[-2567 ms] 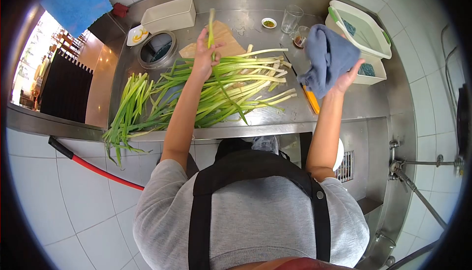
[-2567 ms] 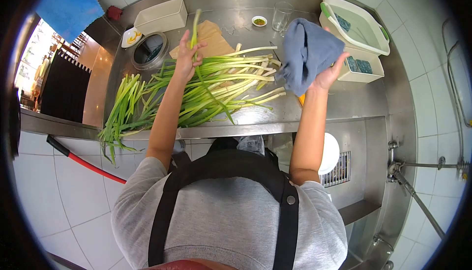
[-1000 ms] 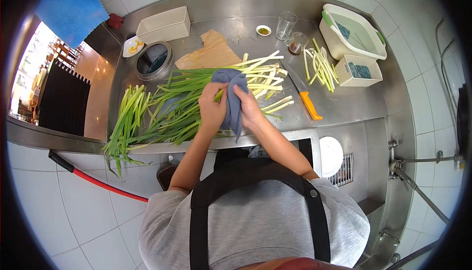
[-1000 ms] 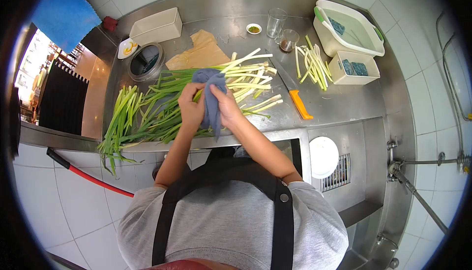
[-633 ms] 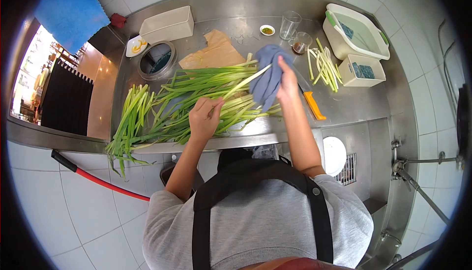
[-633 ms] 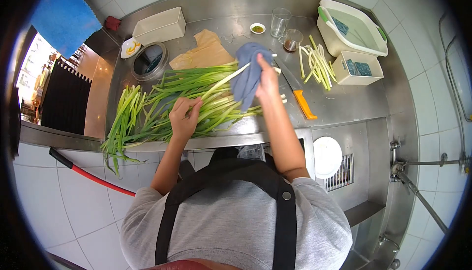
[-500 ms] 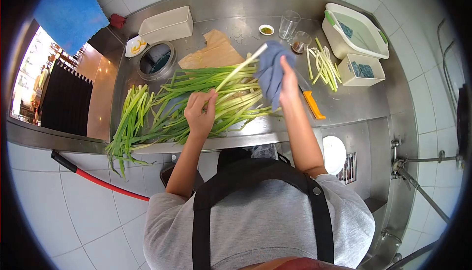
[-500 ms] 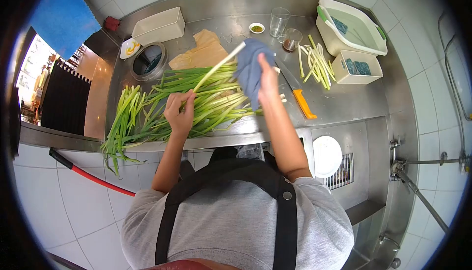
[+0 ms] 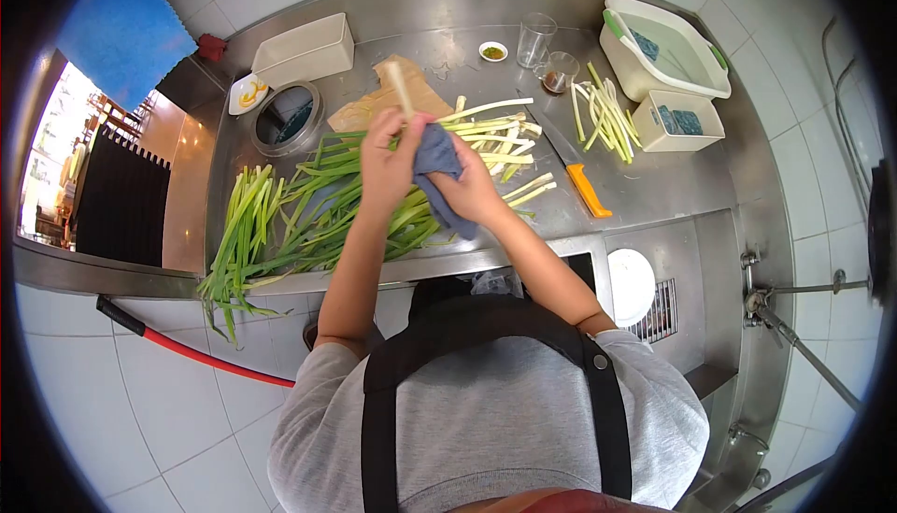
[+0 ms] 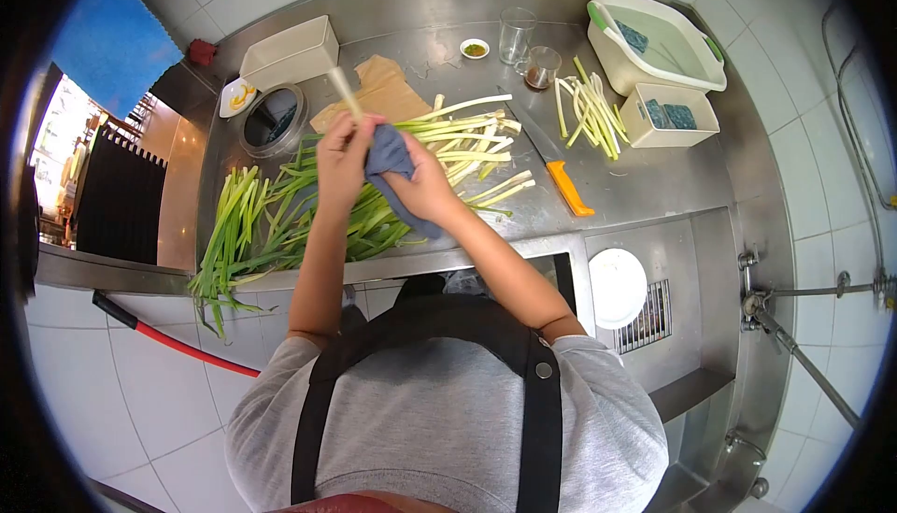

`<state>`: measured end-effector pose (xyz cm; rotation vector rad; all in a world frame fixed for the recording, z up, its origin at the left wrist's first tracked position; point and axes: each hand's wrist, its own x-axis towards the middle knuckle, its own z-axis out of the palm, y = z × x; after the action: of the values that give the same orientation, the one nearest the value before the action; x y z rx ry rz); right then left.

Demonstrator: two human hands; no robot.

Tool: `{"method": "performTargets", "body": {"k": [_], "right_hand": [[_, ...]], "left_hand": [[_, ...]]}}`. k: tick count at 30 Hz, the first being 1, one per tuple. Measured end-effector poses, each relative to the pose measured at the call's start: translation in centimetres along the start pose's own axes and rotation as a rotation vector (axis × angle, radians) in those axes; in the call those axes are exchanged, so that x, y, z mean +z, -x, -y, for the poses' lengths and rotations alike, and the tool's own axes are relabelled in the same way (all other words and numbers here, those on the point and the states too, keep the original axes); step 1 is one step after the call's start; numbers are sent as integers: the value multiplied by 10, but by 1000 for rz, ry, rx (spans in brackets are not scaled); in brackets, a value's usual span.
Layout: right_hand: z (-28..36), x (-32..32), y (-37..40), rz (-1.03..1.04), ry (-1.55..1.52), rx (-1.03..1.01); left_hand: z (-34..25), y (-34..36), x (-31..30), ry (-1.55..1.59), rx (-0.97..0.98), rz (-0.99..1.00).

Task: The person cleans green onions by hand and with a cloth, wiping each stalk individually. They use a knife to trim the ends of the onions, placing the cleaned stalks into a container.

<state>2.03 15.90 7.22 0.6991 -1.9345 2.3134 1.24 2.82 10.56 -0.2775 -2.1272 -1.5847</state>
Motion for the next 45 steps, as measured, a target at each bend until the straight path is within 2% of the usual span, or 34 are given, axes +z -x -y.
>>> {"method": "performTargets", "body": {"k": [1, 2, 4, 5, 6, 7, 8, 10, 12, 13, 15, 17, 18, 20, 21, 22, 23, 24, 26, 27, 28, 29, 30, 31, 32, 34, 35, 37, 39, 40, 41, 42, 43, 45], "right_hand": [[0, -1, 1, -4, 4, -1], [0, -2, 2, 62, 74, -8], [6, -3, 6, 152, 195, -29], [6, -3, 9, 144, 194, -25], [6, -3, 11, 207, 257, -11], [5, -3, 12, 271, 319, 0], [-4, -1, 14, 269, 282, -67], [-17, -2, 14, 289, 300, -66], [-27, 2, 13, 303, 316, -62], [-31, 4, 10, 307, 329, -69], [-43, 7, 4, 300, 342, -73], [-57, 4, -4, 399, 522, -85], [-64, -1, -6, 390, 522, -81], [-75, -17, -11, 406, 883, -149], [-74, -28, -12, 380, 1070, -15], [-71, -41, -14, 351, 1253, 123], [-67, -58, -16, 277, 1367, 204], [-82, -83, -20, 121, 1283, 371], [-79, -139, -11, -87, 1513, 618], [-78, -164, 0, -236, 1628, 715], [-68, -182, 12, -345, 1575, 887], [-66, -199, 23, -354, 1524, 1026], [-67, -214, 32, -364, 1471, 1164], [-74, -229, 42, -365, 1473, 1176], [-88, -244, 53, -330, 1416, 1149], [-90, -254, 64, -304, 1364, 1136], [-80, -252, 65, -244, 1363, 1077], [-65, -254, 72, -181, 1363, 1030], [-54, -262, 83, -363, 1369, 849], [-39, -263, 89, -378, 1312, 878], [-21, -263, 98, -396, 1251, 903], [-9, -263, 111, -449, 1274, 829], [3, -263, 128, -501, 1296, 756], [23, -258, 159, -611, 988, 745]], "left_hand": [[1, -2, -6, 167, -166, 12], [0, -5, -14, 217, -89, -64], [-13, -15, -40, 232, -121, -238], [-14, -20, -59, 385, -84, -287], [-18, -28, -78, 561, 43, -312], [-31, -33, -96, 600, 59, -431], [-38, -38, -121, 649, 159, -439], [-62, -34, -158, 614, 264, -743], [-99, -30, -183, 595, 361, -935], [-101, -22, -205, 622, 501, -833], [-125, -11, -223, 640, 640, -827], [-134, -6, -248, 543, 785, -970], [-126, 3, -292, 605, 842, -815], [-165, 2, -269, 359, 975, -1264], [-174, 2, -267, 362, 971, -1259], [-181, 2, -266, 123, 919, -1260], [-184, 5, -267, -115, 860, -1251], [-177, 7, -282, -156, 848, -1090], [-173, 5, -255, -281, 672, -902], [-162, 2, -245, -267, 595, -763], [-145, 0, -236, -252, 516, -622], [-119, -3, -240, -363, 480, -316], [-119, -6, -180, -379, 99, -470], [-107, -4, -143, -322, 47, -278], [-98, -7, -122, -556, 186, 102], [-62, -6, -61, -501, 266, 400], [-48, -3, -33, -365, 188, 542], [9, 3, 15, -282, 212, 717], [67, 9, 45, -311, 280, 660], [85, 9, 48, -310, 271, 662], [100, 6, 46, -346, 254, 555], [109, 3, 41, -383, 240, 450], [106, 2, 35, -386, 237, 456], [93, 2, 23, -283, -49, 367]]}}
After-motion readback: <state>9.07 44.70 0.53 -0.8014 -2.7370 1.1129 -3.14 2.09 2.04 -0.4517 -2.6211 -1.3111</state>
